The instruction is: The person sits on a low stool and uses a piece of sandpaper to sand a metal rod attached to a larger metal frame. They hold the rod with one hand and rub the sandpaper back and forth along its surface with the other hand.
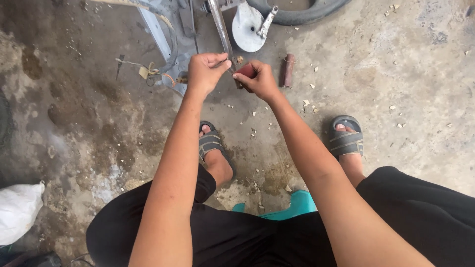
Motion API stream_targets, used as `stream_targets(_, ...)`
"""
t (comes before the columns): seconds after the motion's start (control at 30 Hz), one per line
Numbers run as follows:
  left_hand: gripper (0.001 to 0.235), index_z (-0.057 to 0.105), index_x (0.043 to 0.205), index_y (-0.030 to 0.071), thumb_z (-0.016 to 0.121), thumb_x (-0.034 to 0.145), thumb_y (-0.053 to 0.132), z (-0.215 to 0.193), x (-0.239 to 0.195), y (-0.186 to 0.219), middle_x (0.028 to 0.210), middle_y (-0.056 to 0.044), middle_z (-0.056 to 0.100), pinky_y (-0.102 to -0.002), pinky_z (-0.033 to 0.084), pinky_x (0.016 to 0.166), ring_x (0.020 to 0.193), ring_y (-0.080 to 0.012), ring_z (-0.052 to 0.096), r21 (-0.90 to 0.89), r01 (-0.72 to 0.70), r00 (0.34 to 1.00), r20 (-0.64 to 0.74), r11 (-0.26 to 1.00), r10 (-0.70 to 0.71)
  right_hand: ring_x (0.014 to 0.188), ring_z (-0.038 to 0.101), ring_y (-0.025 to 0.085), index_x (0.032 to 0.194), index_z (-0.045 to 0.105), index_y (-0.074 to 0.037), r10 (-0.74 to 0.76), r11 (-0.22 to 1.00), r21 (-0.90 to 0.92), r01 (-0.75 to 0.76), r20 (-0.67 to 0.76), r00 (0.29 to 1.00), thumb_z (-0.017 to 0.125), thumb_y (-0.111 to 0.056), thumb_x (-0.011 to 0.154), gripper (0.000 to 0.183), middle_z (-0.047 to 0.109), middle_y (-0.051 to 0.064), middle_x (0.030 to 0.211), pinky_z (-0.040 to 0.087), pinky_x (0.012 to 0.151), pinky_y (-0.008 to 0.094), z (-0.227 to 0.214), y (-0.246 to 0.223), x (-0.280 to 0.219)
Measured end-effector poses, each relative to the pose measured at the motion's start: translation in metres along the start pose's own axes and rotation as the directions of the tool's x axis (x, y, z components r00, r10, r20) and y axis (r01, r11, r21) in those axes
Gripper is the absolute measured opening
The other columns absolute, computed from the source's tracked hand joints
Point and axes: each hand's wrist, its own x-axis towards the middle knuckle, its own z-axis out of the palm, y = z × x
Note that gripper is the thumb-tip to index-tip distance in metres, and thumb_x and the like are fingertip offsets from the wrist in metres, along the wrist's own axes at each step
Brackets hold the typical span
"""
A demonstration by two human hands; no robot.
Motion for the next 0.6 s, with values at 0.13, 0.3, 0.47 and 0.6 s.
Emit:
stream_targets(0.13,0.031,0.076,0.120,0.009,0.082,0.090,0.015,0.001,0.002,0.000,0.118,-0.019,0.071,-0.033,0.057,0.101,0.118,-0.0286,0.065,0.016,0.030,0.999,0.010,0.999,-0.030,0.066,0.063,0.016,0.076,0.068,-0.003,0.017,1.000,0.025,-0.017,0.010,1.000,0.094,-0.013,0.080,0.028,0.065,0.010,0.067,0.048,0.058,0.032,-0.004,-0.011,0.011)
stream_targets(0.3,0.028,0.078,0.117,0.020,0.085,0.089,0.022,0.002,0.012,-0.013,0.113,-0.010,0.075,-0.031,0.057,0.099,0.116,-0.0200,0.069,0.130,0.044,0.999,-0.024,0.991,-0.041,0.066,0.066,0.016,0.078,0.072,-0.006,0.120,0.992,0.034,-0.124,0.114,0.986,0.096,-0.016,0.078,0.025,0.072,0.009,0.069,0.049,0.064,0.031,-0.008,-0.008,0.010)
stream_targets(0.47,0.031,0.077,0.117,0.011,0.086,0.088,0.016,0.001,0.001,-0.003,0.116,-0.017,0.073,-0.036,0.056,0.102,0.120,-0.0294,0.066,0.065,0.032,0.999,-0.013,0.997,-0.031,0.070,0.065,0.018,0.076,0.074,-0.004,0.025,1.000,-0.008,-0.024,0.169,0.985,0.097,-0.011,0.075,0.025,0.072,0.012,0.071,0.049,0.066,0.032,-0.013,-0.025,0.020)
stream_targets(0.6,0.029,0.077,0.117,0.012,0.083,0.088,0.015,-0.003,-0.007,0.013,0.117,-0.015,0.073,-0.034,0.055,0.103,0.120,-0.0281,0.065,0.049,0.045,0.999,-0.004,0.998,-0.045,0.066,0.069,0.010,0.078,0.077,-0.011,0.215,0.972,0.060,-0.227,0.156,0.964,0.098,-0.015,0.073,0.022,0.075,0.004,0.069,0.052,0.067,0.024,-0.012,-0.018,0.019)
